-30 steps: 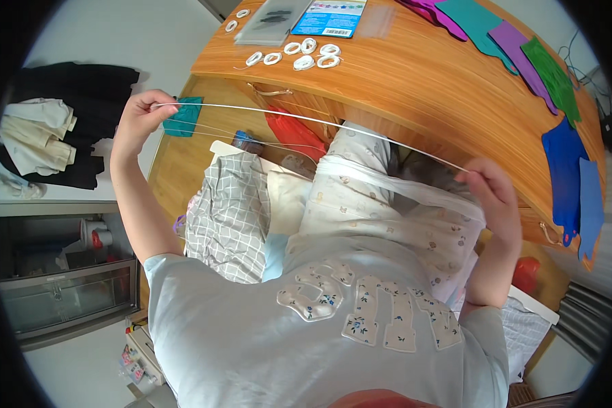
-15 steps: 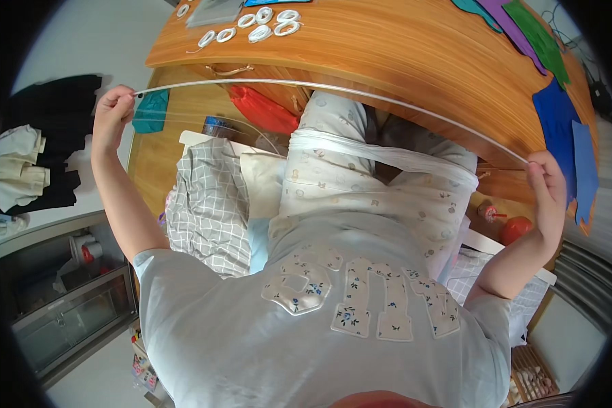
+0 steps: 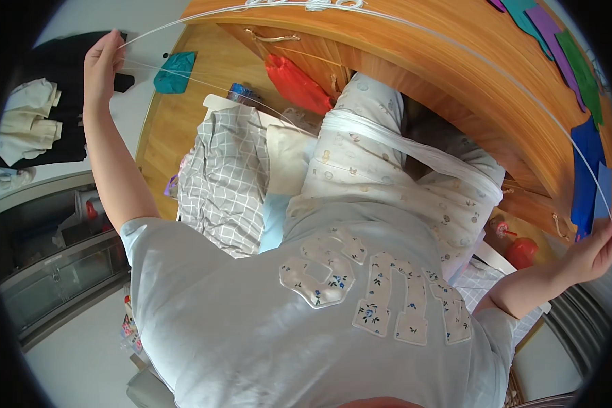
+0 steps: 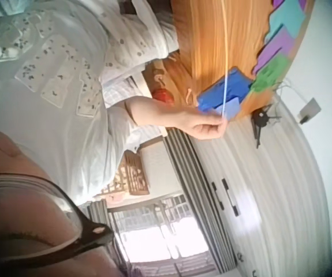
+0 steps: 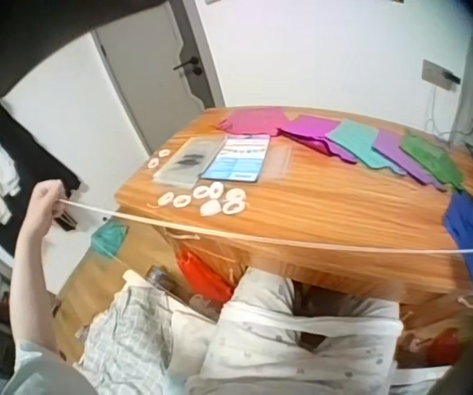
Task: The person wraps long strings around their knees to form loops, ties the loops into bundles with small strings, and places the finished bundles on the desk.
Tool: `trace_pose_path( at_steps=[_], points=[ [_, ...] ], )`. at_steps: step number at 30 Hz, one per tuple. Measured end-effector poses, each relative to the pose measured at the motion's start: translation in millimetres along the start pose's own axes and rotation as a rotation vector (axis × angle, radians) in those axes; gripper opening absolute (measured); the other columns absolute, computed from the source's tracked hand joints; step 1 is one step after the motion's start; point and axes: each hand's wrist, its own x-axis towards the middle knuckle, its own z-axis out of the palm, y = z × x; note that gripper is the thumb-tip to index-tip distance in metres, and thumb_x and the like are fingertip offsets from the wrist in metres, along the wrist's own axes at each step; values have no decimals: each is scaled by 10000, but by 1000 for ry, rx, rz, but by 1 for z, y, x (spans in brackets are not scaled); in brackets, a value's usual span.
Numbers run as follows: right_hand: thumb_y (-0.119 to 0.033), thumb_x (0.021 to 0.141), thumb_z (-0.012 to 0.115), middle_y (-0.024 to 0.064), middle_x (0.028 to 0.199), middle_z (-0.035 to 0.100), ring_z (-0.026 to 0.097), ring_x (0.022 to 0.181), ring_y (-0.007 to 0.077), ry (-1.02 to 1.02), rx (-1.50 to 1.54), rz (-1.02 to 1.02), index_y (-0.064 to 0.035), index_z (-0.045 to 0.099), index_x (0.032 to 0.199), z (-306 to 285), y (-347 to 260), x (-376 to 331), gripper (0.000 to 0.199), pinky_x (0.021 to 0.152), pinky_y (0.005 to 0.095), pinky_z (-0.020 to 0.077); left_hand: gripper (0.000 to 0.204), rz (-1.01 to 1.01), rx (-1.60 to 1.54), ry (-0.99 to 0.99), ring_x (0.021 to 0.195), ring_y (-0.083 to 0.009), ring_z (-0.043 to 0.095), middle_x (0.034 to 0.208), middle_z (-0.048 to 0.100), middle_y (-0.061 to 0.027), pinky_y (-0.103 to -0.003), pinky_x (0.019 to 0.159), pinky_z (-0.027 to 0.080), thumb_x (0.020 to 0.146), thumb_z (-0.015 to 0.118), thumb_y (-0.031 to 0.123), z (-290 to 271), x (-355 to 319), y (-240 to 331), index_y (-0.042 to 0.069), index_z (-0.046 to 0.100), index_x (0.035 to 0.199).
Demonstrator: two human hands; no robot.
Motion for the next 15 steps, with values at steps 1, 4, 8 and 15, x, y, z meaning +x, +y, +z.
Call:
trace_pose_path(
  at_steps=[1,4,8,15],
  points=[
    [-116,960,604,82,923,661,585,861,92,-3,4,2,19,650,1064,-4,3,-1,177,777,197,438,279,58,41,23,584,-26,331,655,420,78,-214,517,231,960,618,301,1,1,1,85,594,786],
    [-103,938,634,156,1016,684,626,920,153,-2,-38,-150,11,663,1061,-12,2,-2,171,813,246,469,318,172,126,69,581,-21,341,647,439,80,-211,514,230,956,626,325,-1,4,0,83,609,750],
    [-105,941,619,204,1092,669,634,989,232,-641,239,-345,-8,659,1082,-50,19,15,176,886,337,472,349,252,268,175,564,-14,344,636,462,81,-207,508,222,943,644,344,-7,7,1,82,624,714],
    [-91,969,539,81,831,570,536,792,207,-823,888,34,-46,575,876,9,-54,13,109,766,354,416,373,352,361,254,575,-15,355,618,444,78,-198,523,247,941,646,329,-8,8,15,72,610,673]
  ],
)
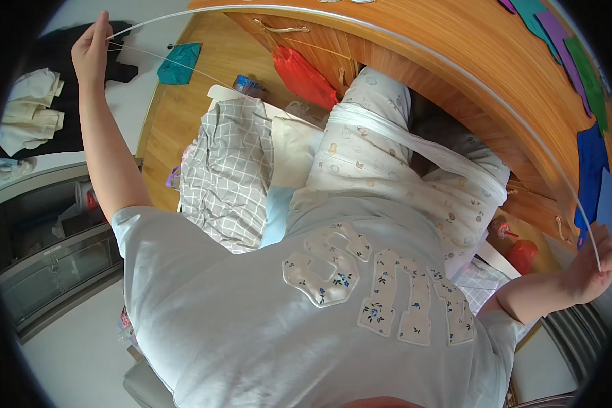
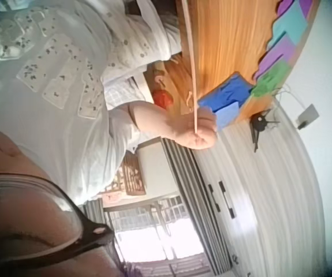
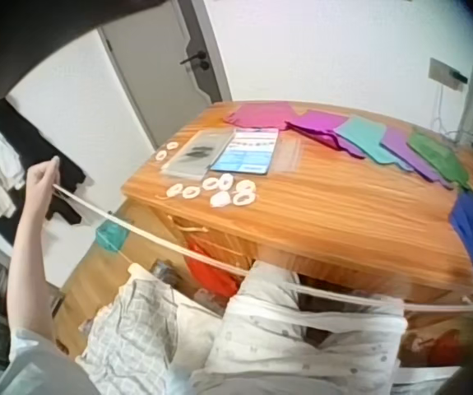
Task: The person wraps long strings around their knees to form loops, ties the loops into bundles with small strings, and places the finished bundles on the desk.
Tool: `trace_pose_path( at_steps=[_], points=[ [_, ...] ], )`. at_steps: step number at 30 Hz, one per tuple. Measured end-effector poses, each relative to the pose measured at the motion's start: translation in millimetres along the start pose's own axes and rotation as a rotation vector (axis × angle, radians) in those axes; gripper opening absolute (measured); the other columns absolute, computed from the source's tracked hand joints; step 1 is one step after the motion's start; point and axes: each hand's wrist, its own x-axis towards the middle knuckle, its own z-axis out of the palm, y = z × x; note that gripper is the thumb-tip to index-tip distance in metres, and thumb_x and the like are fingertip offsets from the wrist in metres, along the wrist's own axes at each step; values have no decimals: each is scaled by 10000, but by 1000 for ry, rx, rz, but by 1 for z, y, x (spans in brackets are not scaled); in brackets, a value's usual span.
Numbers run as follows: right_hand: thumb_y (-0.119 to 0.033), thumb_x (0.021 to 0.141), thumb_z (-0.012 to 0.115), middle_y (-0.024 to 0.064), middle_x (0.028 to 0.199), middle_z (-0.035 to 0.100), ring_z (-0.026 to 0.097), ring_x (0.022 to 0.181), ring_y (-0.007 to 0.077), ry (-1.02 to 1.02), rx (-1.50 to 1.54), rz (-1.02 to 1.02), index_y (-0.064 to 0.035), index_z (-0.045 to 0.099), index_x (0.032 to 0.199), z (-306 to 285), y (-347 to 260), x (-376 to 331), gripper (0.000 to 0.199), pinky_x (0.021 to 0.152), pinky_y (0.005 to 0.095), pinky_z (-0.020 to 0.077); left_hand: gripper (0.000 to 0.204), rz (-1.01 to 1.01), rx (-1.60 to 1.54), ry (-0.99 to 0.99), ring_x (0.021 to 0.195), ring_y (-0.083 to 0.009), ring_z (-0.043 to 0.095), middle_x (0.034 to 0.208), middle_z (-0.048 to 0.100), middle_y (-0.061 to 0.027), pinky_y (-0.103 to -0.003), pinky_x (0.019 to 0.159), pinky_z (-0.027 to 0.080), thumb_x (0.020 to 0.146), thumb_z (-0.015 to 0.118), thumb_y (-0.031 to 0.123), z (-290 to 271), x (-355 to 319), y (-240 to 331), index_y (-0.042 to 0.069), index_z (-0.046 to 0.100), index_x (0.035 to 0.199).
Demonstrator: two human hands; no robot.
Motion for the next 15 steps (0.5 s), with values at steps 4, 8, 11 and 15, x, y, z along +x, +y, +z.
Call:
trace_pose_path(
  at_steps=[4,8,11,15],
  points=[
    [-190,1000,513,10,769,500,486,722,169,100,533,-24,-122,520,862,38,-1,14,154,784,361,421,422,59,49,-10,560,-24,358,595,451,64,-210,513,245,956,612,389,4,-2,5,68,637,683],
    [-254,1010,511,-21,834,517,529,778,159,167,992,-11,-143,500,876,49,-1,24,175,864,397,438,454,118,47,-57,557,-26,358,589,440,66,-217,510,250,981,565,394,5,-2,4,66,610,671],
    [-269,1009,513,-26,867,535,565,839,152,198,1173,51,-134,493,879,47,3,29,189,893,408,443,460,100,30,-136,557,-29,359,593,436,66,-218,511,254,992,543,388,6,-2,3,72,588,660],
    [-289,1011,508,-25,839,534,589,865,134,301,1162,176,-124,489,873,37,14,36,216,857,382,458,465,22,31,-219,566,-32,366,603,437,63,-218,514,262,1000,528,382,5,-3,4,79,558,648]
  ],
)
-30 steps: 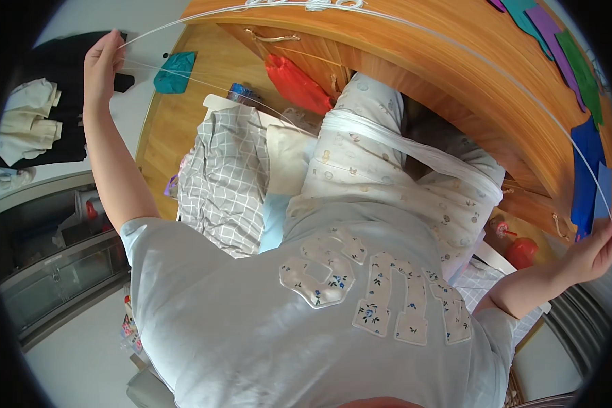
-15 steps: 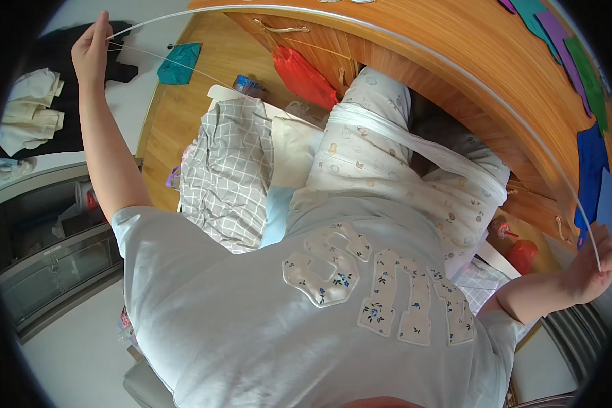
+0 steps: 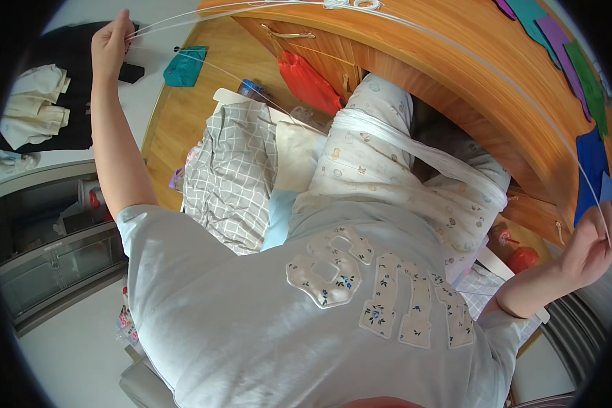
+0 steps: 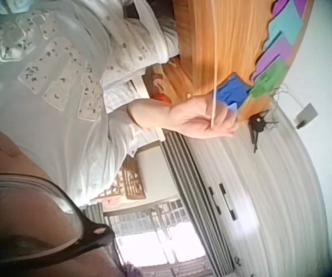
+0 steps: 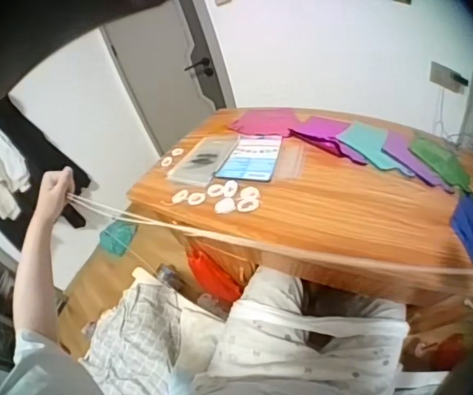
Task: The person wraps long strings around their knees to form loops, ties the loops into bundles with small strings, and places the finished bundles on the desk.
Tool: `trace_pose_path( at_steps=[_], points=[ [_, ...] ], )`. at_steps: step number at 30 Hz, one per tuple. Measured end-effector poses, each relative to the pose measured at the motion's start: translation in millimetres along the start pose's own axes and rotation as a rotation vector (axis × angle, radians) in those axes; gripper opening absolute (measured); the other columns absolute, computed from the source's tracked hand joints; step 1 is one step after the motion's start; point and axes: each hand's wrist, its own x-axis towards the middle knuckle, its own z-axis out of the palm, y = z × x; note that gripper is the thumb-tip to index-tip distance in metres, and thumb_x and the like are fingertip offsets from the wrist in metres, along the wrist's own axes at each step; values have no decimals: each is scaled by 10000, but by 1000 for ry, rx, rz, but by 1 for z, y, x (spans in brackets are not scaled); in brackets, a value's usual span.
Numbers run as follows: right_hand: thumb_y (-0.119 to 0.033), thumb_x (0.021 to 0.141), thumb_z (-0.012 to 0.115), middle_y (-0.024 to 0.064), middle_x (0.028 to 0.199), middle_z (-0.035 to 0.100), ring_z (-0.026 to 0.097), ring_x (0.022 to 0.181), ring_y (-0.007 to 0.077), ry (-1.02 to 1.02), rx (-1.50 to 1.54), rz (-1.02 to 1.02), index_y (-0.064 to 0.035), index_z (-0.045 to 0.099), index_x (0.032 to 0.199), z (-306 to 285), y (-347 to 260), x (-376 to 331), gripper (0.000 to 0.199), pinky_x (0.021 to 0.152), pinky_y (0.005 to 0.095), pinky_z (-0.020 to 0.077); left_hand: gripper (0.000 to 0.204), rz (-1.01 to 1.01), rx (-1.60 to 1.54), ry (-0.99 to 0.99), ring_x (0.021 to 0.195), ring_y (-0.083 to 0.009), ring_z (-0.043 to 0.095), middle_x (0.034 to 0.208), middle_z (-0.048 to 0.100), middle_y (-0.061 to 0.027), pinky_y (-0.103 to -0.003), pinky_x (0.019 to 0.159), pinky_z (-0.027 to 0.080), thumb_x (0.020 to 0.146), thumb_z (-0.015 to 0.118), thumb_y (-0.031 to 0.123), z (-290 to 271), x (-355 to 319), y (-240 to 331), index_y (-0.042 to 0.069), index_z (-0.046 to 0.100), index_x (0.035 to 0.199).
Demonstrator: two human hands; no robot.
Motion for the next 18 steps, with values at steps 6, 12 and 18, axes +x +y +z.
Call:
trace_pose_path(
  at_steps=[6,12,18],
  points=[
    [-316,980,575,-18,702,463,492,642,109,450,-225,-270,-98,517,845,-2,-1,16,263,618,271,411,460,35,24,-50,572,-34,368,622,449,60,-221,517,274,1004,521,376,12,-7,9,85,540,648],
    [-80,978,492,2,723,379,361,657,127,234,-224,-122,-80,460,825,-21,-43,8,156,631,290,308,428,87,-141,-169,572,-45,377,608,425,54,-226,535,317,979,565,318,27,-13,28,51,496,651],
    [-102,1009,457,-26,769,395,340,653,58,506,-964,-367,-50,502,937,-51,-67,-23,100,602,212,275,426,128,-213,-462,570,-52,388,598,397,49,-228,528,318,988,548,278,41,-29,73,56,455,637]
  ],
)
